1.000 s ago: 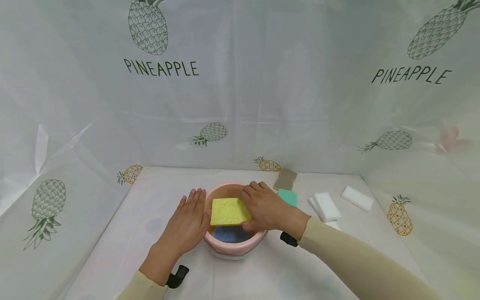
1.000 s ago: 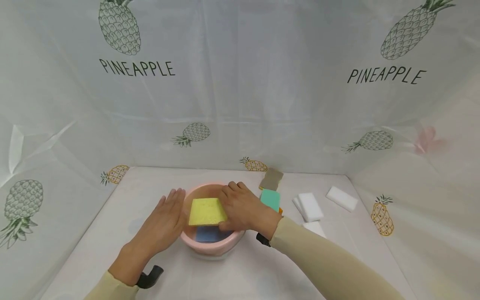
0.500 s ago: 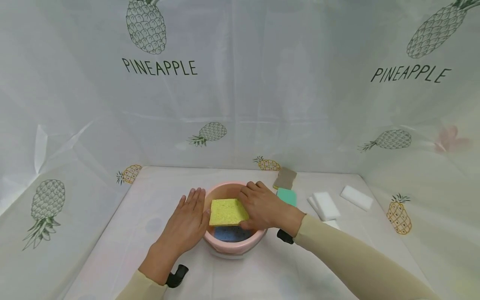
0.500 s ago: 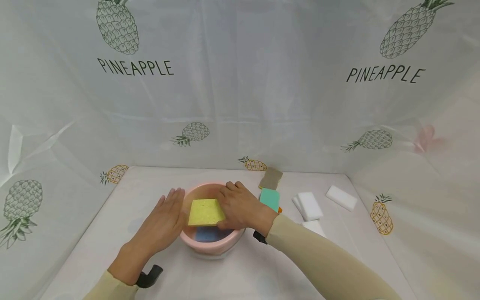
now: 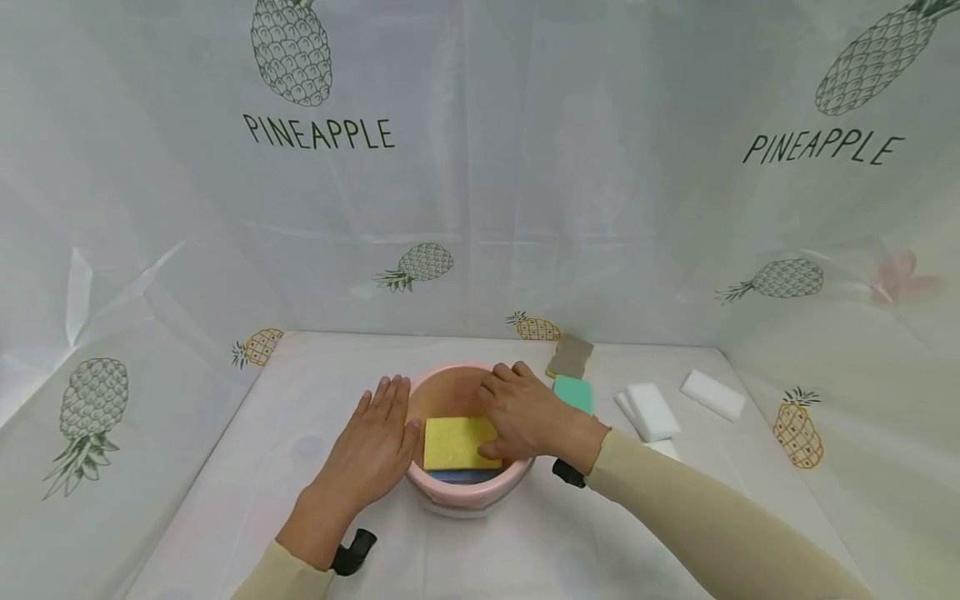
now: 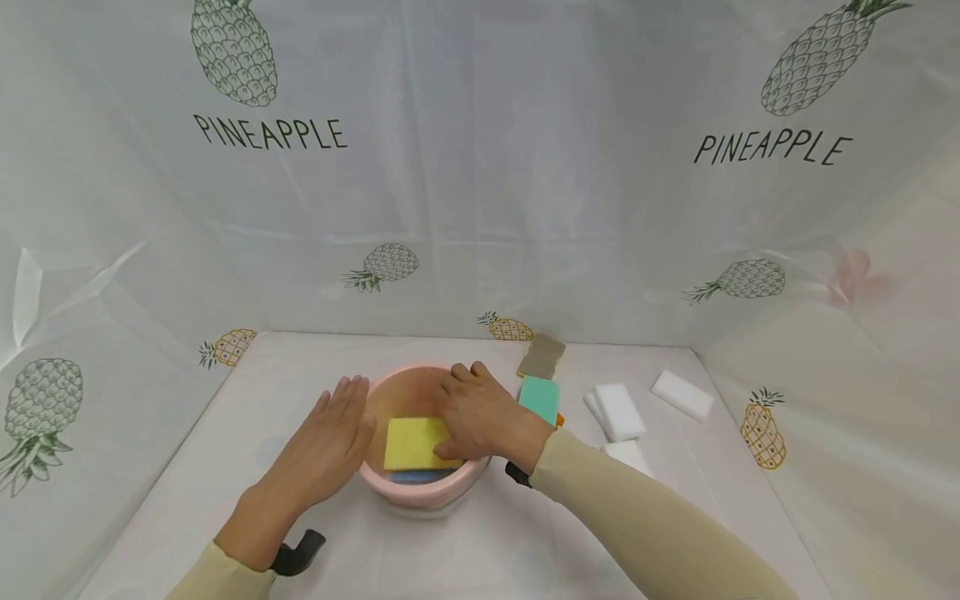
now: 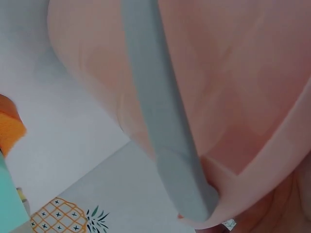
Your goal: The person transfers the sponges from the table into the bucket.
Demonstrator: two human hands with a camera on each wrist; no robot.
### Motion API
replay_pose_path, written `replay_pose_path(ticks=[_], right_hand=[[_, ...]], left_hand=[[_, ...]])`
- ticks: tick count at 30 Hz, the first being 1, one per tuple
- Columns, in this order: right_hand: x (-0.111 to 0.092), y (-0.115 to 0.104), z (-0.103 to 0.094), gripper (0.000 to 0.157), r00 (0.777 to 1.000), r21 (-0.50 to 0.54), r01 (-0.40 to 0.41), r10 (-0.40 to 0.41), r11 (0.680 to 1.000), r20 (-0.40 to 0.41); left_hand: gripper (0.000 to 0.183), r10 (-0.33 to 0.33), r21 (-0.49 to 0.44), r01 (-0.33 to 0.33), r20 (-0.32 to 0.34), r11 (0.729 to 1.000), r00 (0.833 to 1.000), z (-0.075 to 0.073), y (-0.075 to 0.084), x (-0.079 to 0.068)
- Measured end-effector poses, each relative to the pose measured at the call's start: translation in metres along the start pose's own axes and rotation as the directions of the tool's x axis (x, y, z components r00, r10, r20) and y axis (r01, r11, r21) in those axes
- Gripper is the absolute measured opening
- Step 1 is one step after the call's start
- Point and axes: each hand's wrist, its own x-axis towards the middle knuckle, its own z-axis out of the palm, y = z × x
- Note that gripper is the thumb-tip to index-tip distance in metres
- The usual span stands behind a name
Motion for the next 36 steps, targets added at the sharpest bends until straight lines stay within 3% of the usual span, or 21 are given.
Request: replay_pose_path(ticks=[5, 10, 13, 17, 23, 26, 31, 36], right_hand=[[-0.004, 0.001, 0.002, 0.054, 0.999, 0.001, -0.002, 0.002, 1.000, -0.050], [-0.014, 0.009, 0.003, 0.042, 0.972, 0.042, -0.027, 0.036, 0.999, -0.234], [-0.023, 0.021, 0.002, 0.036, 0.926, 0.095, -0.085, 0.114, 0.992, -0.360], [-0.038, 0.048, 0.001, 0.037, 0.859, 0.141, -0.225, 0.265, 0.964, -0.438], [-0.064, 0.081, 0.011, 0.045, 0.745, 0.241, -0.447, 0.508, 0.861, -0.433], [-0.075, 0.087, 0.026, 0.051, 0.705, 0.256, -0.518, 0.576, 0.816, -0.413], [-0.086, 0.083, 0.056, 0.058, 0.676, 0.242, -0.560, 0.606, 0.793, -0.419], [-0.085, 0.066, 0.080, 0.062, 0.690, 0.241, -0.543, 0.591, 0.805, -0.418]], left_hand=[[0.065, 0.007, -0.011, -0.007, -0.003, 1.000, 1.000, -0.001, 0.000, -0.001], [0.065, -0.001, -0.025, 0.001, -0.003, 1.000, 1.000, -0.001, 0.002, -0.001], [0.065, -0.009, -0.026, 0.009, 0.004, 1.000, 1.000, -0.001, 0.003, -0.002], [0.066, -0.015, -0.020, 0.015, 0.005, 1.000, 1.000, -0.001, 0.003, -0.002], [0.065, -0.009, -0.030, 0.009, 0.001, 1.000, 1.000, -0.001, 0.001, -0.002], [0.065, -0.008, -0.032, 0.008, 0.000, 0.999, 1.000, 0.000, 0.001, -0.002], [0.066, -0.019, -0.034, 0.020, 0.010, 0.999, 1.000, -0.001, 0.002, -0.002], [0.066, -0.022, -0.033, 0.022, 0.014, 0.999, 1.000, -0.001, 0.002, -0.002]])
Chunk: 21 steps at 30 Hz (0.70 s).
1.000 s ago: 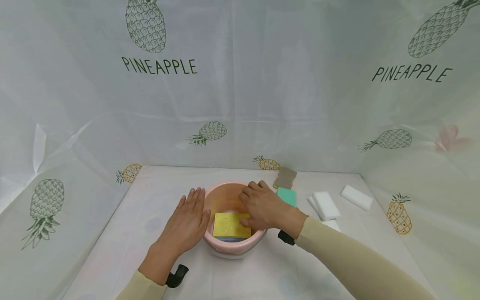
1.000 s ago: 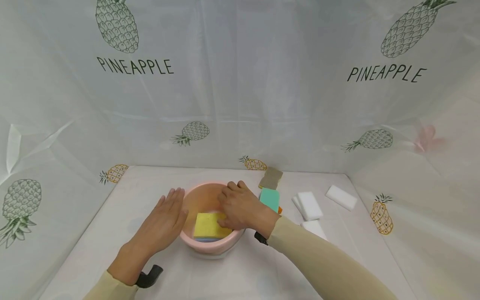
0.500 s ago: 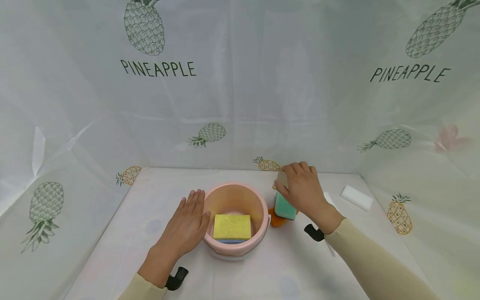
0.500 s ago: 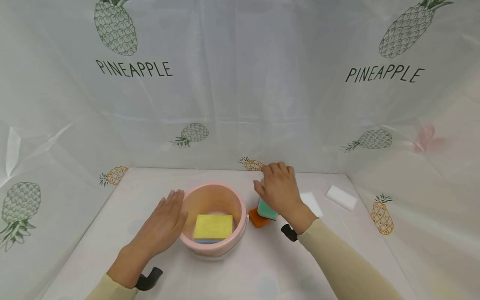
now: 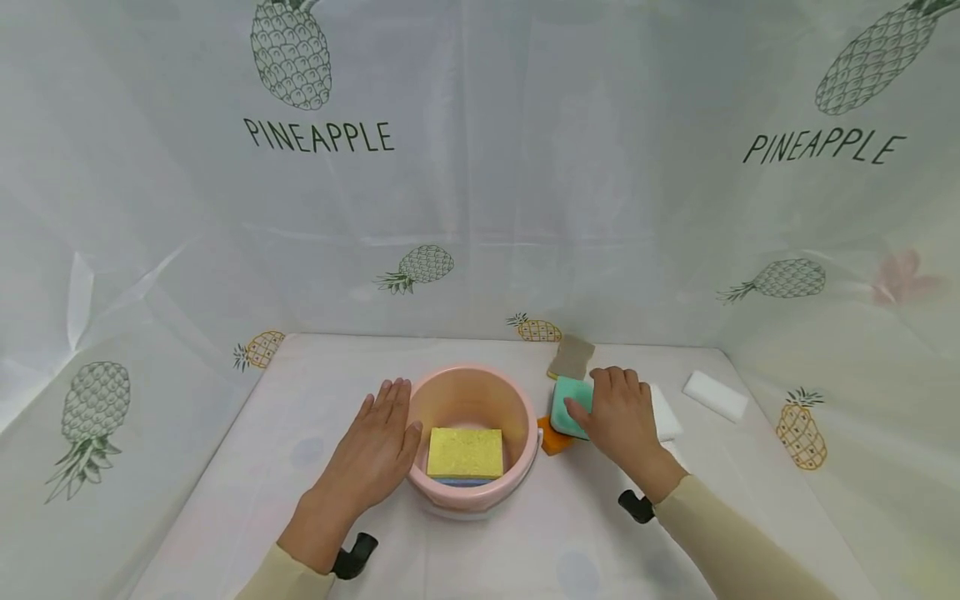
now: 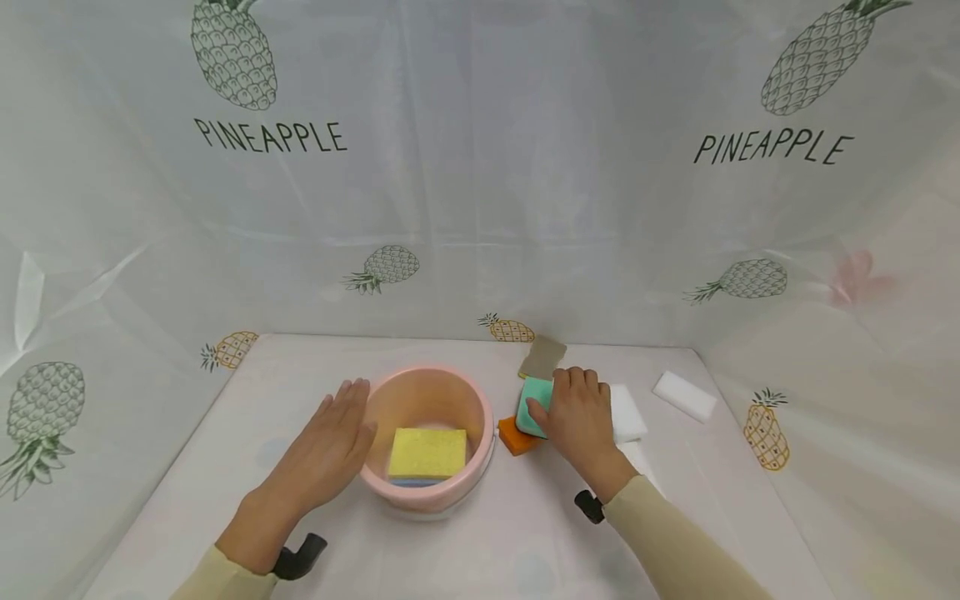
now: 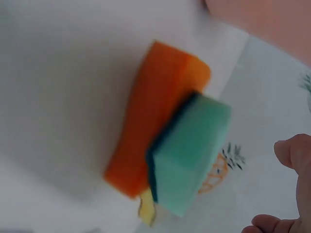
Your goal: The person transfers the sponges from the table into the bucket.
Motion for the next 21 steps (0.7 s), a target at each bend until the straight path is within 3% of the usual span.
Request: replay_pose_path(ticks=[11, 21], right_hand=[[-0.013, -0.026, 0.033, 0.060, 0.996, -0.045, 0.043, -0.039, 0.998, 0.083], [-0.023, -0.009, 0.033, 0.059, 0.987, -0.068, -0.007, 0.018, 0.998, 0.161]], left_hand=[[0.066, -0.003, -0.008, 0.003, 0.008, 1.000, 1.000, 0.000, 0.000, 0.000], [0.066, -0.004, -0.008, 0.004, 0.009, 1.000, 1.000, -0.001, 0.000, 0.000]])
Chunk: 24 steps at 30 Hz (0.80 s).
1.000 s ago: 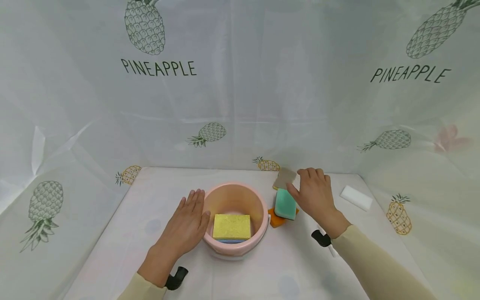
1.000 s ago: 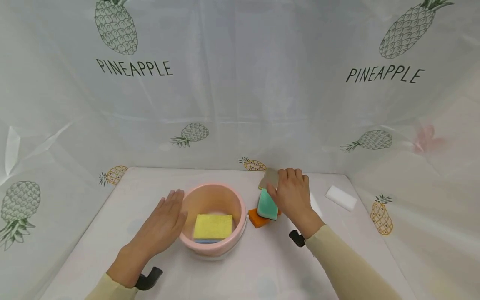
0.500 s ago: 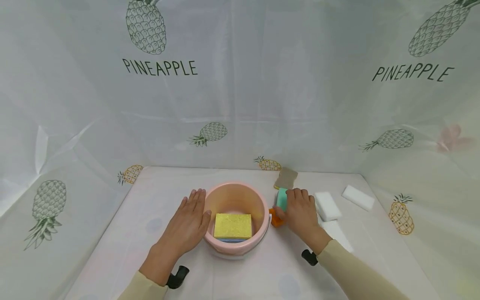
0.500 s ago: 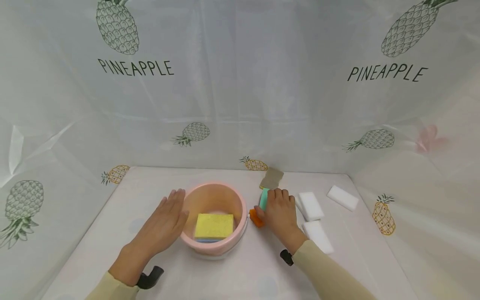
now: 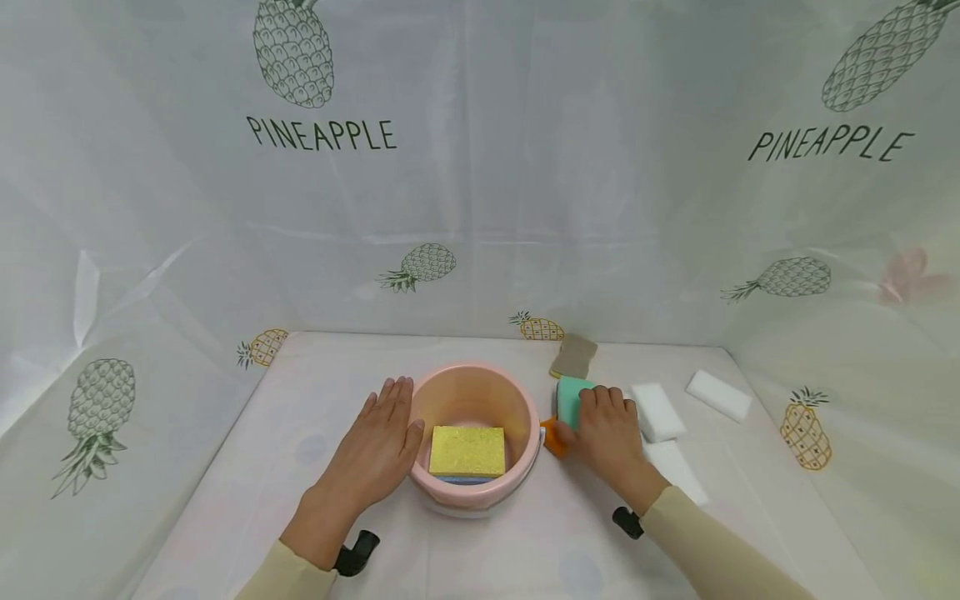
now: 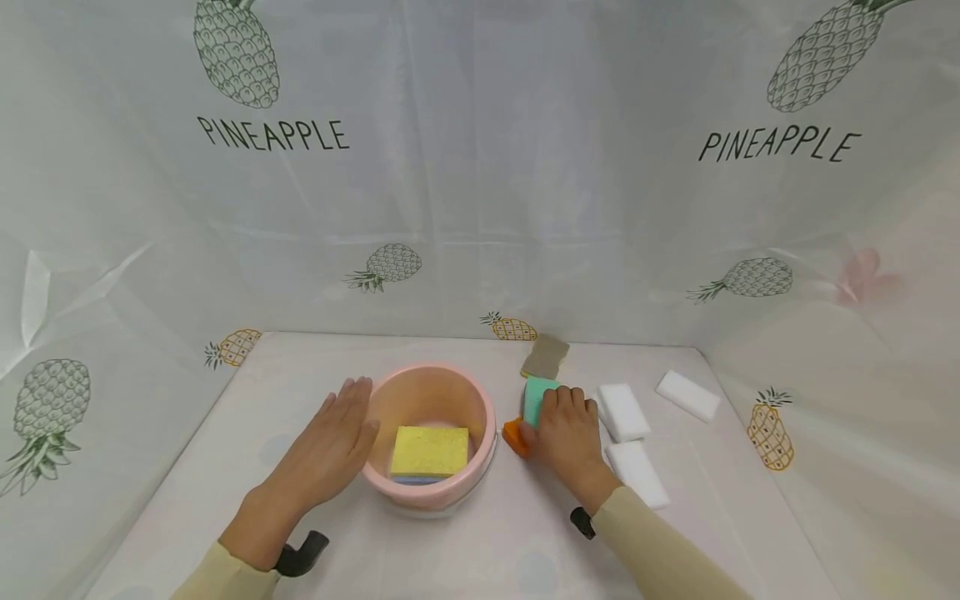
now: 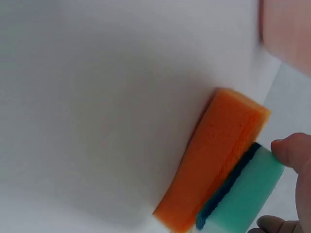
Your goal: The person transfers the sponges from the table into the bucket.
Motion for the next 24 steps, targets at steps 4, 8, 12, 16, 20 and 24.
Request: replay_pose_path(ticks=[4, 8, 12, 16, 20, 24], right_hand=[[-0.007, 0.011, -0.006, 0.063, 1.000, 0.028, -0.009, 0.009, 1.000, -0.014], [-0.015, 0.020, -0.010, 0.068, 1.000, 0.023, -0.023, 0.023, 0.999, -0.019], [-0.020, 0.023, -0.010, 0.073, 0.999, 0.013, -0.047, 0.047, 0.999, -0.021], [-0.019, 0.022, -0.010, 0.077, 0.998, -0.010, -0.067, 0.067, 0.998, -0.022], [-0.018, 0.020, -0.011, 0.077, 0.992, -0.037, -0.123, 0.124, 0.992, 0.023], [-0.019, 0.018, -0.011, 0.076, 0.984, -0.052, -0.167, 0.170, 0.985, 0.060]], left_hand=[[0.066, 0.003, -0.003, -0.003, -0.004, 1.000, 1.000, 0.001, -0.001, 0.000], [0.066, 0.004, -0.010, -0.005, -0.008, 1.000, 1.000, 0.002, -0.002, 0.000], [0.067, 0.003, -0.009, -0.003, -0.012, 1.000, 1.000, 0.003, -0.003, 0.000], [0.067, -0.001, -0.006, 0.001, -0.012, 1.000, 1.000, 0.003, -0.004, 0.000], [0.067, 0.000, -0.010, 0.000, -0.011, 1.000, 1.000, 0.003, -0.003, 0.000], [0.066, 0.001, -0.013, -0.001, -0.012, 1.000, 1.000, 0.003, -0.003, 0.000]])
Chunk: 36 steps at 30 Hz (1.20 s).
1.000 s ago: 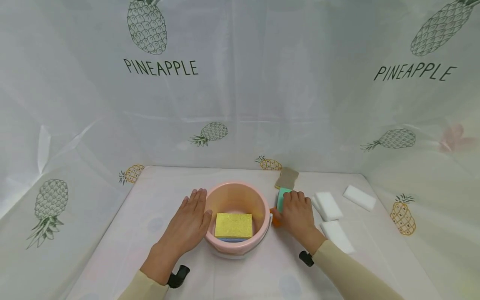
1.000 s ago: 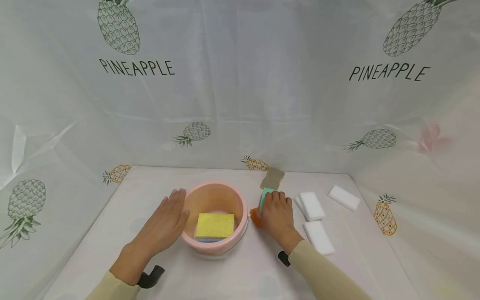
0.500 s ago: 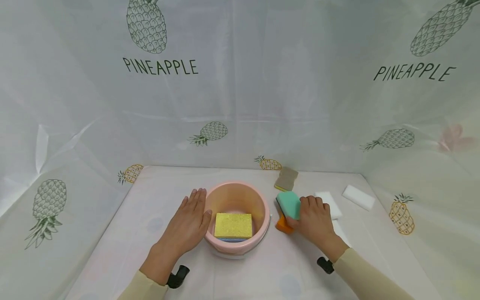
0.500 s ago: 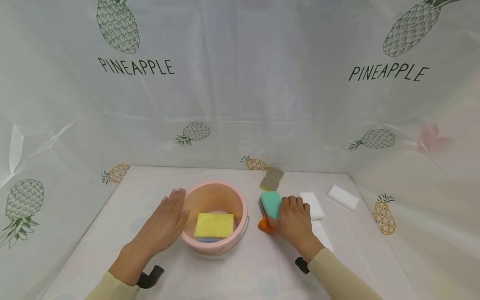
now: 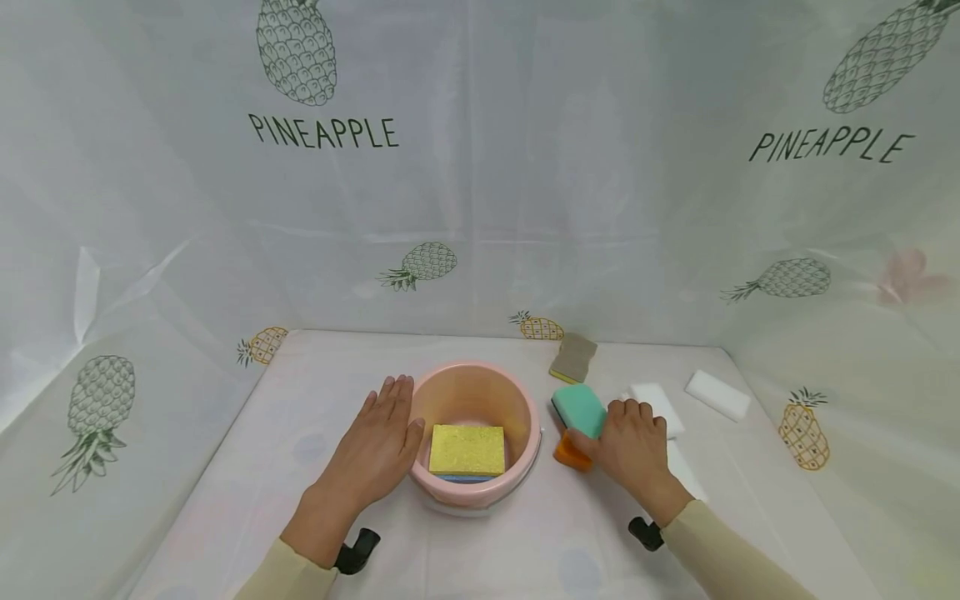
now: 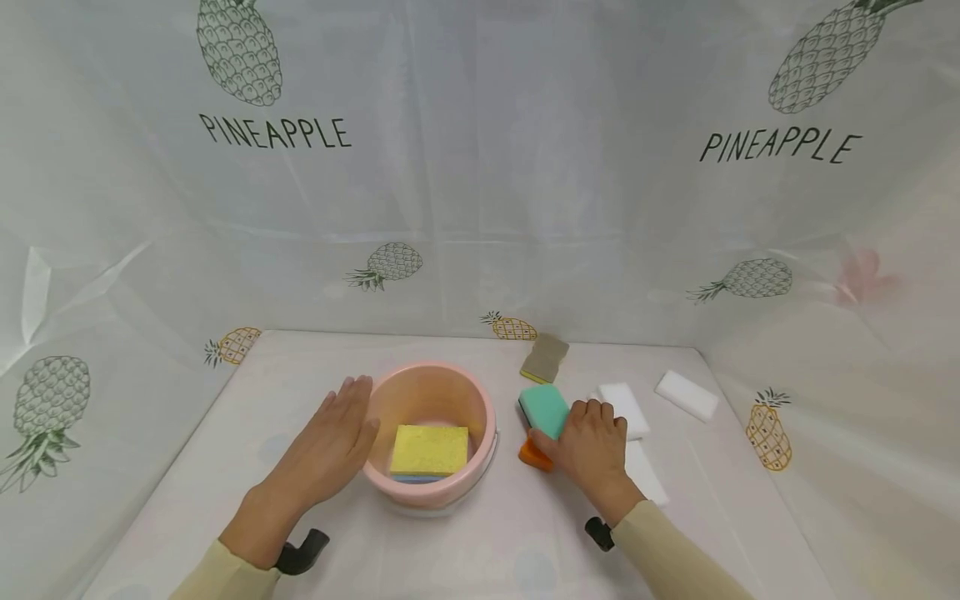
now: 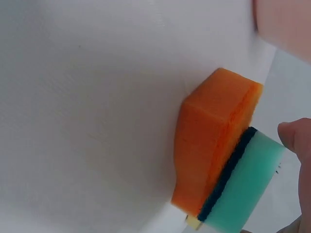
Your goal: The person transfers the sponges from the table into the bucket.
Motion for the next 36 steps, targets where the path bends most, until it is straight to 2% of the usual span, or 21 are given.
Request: replay_pose_path(ticks=[8, 14, 19, 22, 28, 33, 36], right_hand=[[-0.001, 0.000, 0.001, 0.067, 0.995, -0.002, 0.028, -0.028, 1.000, -0.091], [0.005, 0.001, -0.009, 0.053, 0.978, 0.035, 0.086, -0.078, 0.996, -0.192], [0.013, 0.005, -0.020, 0.053, 0.979, 0.068, 0.114, -0.101, 0.991, -0.175], [0.021, 0.008, -0.032, 0.057, 0.982, 0.090, 0.121, -0.106, 0.989, -0.159], [0.041, 0.004, -0.064, 0.061, 0.962, 0.131, 0.191, -0.159, 0.973, -0.223], [0.054, -0.020, -0.095, 0.063, 0.955, 0.208, 0.259, -0.217, 0.943, -0.204], [0.057, -0.039, -0.108, 0.064, 0.937, 0.230, 0.334, -0.297, 0.914, -0.182]], left_hand=[[0.067, 0.003, 0.007, -0.003, -0.002, 1.000, 1.000, 0.001, 0.001, 0.001], [0.067, 0.002, 0.037, -0.002, 0.008, 0.999, 1.000, -0.002, 0.002, 0.001], [0.067, -0.004, 0.042, 0.003, 0.013, 0.999, 1.000, -0.003, 0.003, 0.000], [0.066, 0.003, 0.034, -0.003, 0.009, 0.999, 1.000, -0.004, 0.002, 0.000], [0.066, 0.008, 0.046, -0.008, -0.009, 0.999, 1.000, -0.004, 0.003, 0.000], [0.067, 0.009, 0.076, -0.007, -0.024, 0.997, 1.000, -0.004, 0.003, 0.002], [0.067, 0.008, 0.090, -0.006, -0.025, 0.996, 1.000, -0.004, 0.003, 0.003]])
